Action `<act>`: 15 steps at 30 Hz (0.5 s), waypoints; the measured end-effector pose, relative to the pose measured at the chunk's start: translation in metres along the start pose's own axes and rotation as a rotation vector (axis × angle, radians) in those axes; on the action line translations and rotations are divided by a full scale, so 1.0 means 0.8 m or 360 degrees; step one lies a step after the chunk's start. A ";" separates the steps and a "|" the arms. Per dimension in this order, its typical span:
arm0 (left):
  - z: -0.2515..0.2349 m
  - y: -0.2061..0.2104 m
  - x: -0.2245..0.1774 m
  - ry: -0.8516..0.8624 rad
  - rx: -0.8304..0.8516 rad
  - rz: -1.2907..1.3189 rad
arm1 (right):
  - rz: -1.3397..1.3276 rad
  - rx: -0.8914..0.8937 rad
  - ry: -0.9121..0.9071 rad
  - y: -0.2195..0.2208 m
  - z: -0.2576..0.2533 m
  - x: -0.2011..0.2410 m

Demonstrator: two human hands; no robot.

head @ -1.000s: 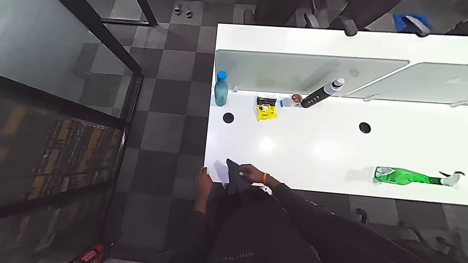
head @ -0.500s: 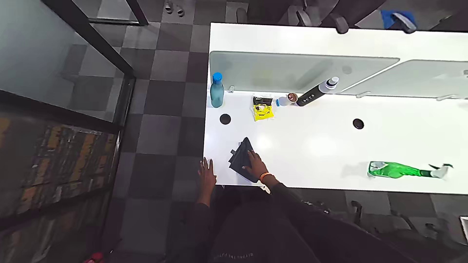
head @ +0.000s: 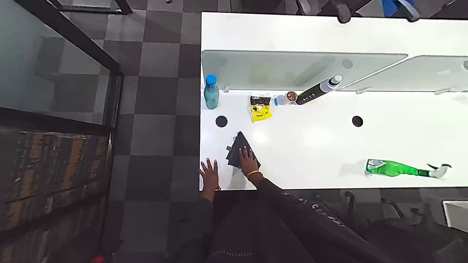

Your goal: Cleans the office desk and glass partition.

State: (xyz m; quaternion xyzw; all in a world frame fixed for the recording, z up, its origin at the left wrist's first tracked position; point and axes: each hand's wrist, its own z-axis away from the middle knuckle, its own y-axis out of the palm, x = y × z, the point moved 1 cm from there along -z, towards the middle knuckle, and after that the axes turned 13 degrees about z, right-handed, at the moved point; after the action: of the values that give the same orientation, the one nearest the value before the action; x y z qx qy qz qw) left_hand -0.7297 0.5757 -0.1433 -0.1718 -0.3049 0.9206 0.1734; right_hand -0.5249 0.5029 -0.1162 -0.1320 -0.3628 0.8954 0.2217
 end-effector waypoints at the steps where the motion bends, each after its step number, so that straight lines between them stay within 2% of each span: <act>1: 0.000 -0.001 0.000 -0.0014 0.0027 0.0010 | -0.0002 -0.0003 -0.0008 -0.010 -0.011 -0.001; 8: -0.005 -0.008 -0.004 -0.0065 0.0102 0.0112 | -0.0087 -0.0106 -0.0030 -0.092 -0.097 -0.015; 13: -0.008 -0.004 -0.003 -0.0077 0.0081 0.0104 | -0.0147 -0.0354 0.0020 -0.121 -0.138 -0.010; 15: -0.010 -0.003 -0.003 -0.0076 0.0072 0.0100 | -0.0122 -0.0363 0.0049 -0.133 -0.152 -0.007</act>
State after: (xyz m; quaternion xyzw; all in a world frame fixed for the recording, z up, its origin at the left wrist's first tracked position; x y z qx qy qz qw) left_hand -0.7237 0.5809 -0.1476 -0.1553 -0.2826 0.9360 0.1410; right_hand -0.4401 0.6398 -0.1257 -0.1561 -0.4636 0.8371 0.2448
